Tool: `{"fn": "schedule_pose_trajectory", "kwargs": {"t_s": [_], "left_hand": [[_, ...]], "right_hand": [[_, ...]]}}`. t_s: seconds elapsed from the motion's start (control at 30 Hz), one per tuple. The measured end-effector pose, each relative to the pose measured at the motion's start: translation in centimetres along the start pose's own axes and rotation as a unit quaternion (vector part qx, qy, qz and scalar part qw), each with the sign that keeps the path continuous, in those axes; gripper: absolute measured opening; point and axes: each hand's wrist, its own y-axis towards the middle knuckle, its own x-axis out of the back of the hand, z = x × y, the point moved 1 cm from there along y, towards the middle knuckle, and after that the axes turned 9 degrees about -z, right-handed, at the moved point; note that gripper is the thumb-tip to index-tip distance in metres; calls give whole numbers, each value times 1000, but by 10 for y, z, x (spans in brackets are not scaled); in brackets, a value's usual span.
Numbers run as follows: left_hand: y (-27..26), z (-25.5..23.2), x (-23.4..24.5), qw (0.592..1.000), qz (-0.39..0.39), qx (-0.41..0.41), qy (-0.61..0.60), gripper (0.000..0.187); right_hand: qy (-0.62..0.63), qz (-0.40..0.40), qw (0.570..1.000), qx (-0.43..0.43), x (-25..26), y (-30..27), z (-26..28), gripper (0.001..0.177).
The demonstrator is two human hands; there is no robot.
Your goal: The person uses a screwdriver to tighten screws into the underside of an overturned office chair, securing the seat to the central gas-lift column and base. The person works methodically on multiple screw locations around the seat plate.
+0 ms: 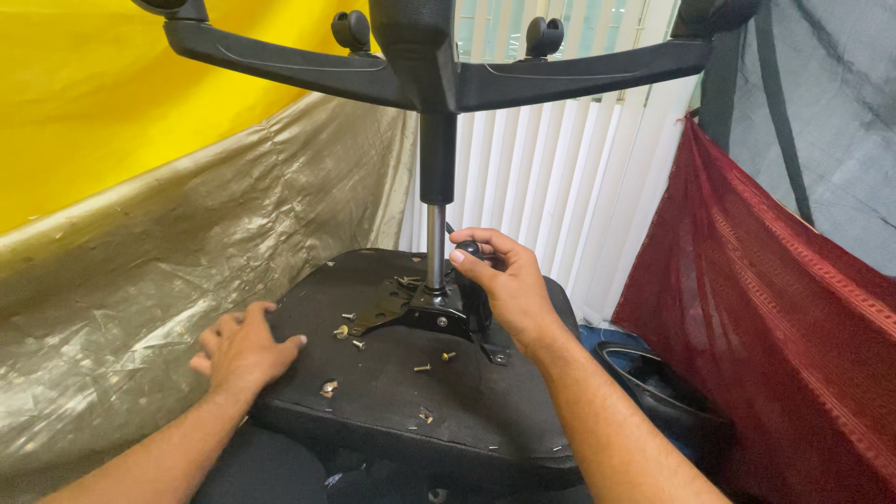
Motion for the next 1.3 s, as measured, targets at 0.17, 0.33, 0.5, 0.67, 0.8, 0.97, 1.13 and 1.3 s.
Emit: {"fn": "schedule_pose_trajectory", "kwargs": {"t_s": [0.17,0.33,0.5,0.67,0.8,0.97,1.13,1.3], "left_hand": [[20,52,-38,895,155,190,-372,82],[26,69,-35,909,214,189,-303,85],[-3,70,-20,912,224,202,-277,90],[-10,77,-20,907,244,188,-286,101],[-3,82,-31,917,231,148,-289,107],[-4,90,-36,920,235,138,-280,108],[-1,94,-38,917,240,124,-294,108],[7,101,-54,917,240,118,-297,108]], "right_hand": [[-2,-6,1000,-10,5,0,3,25],[17,-1,1000,-19,4,1,2,26],[19,10,1000,-11,0,-1,-2,25],[28,-20,997,-66,4,-3,-1,27],[44,-35,995,-81,8,-2,1,30],[57,-47,993,-91,9,-1,-2,30],[58,-38,993,-98,9,0,-3,30],[76,-31,992,-93,11,3,-6,29]]}}
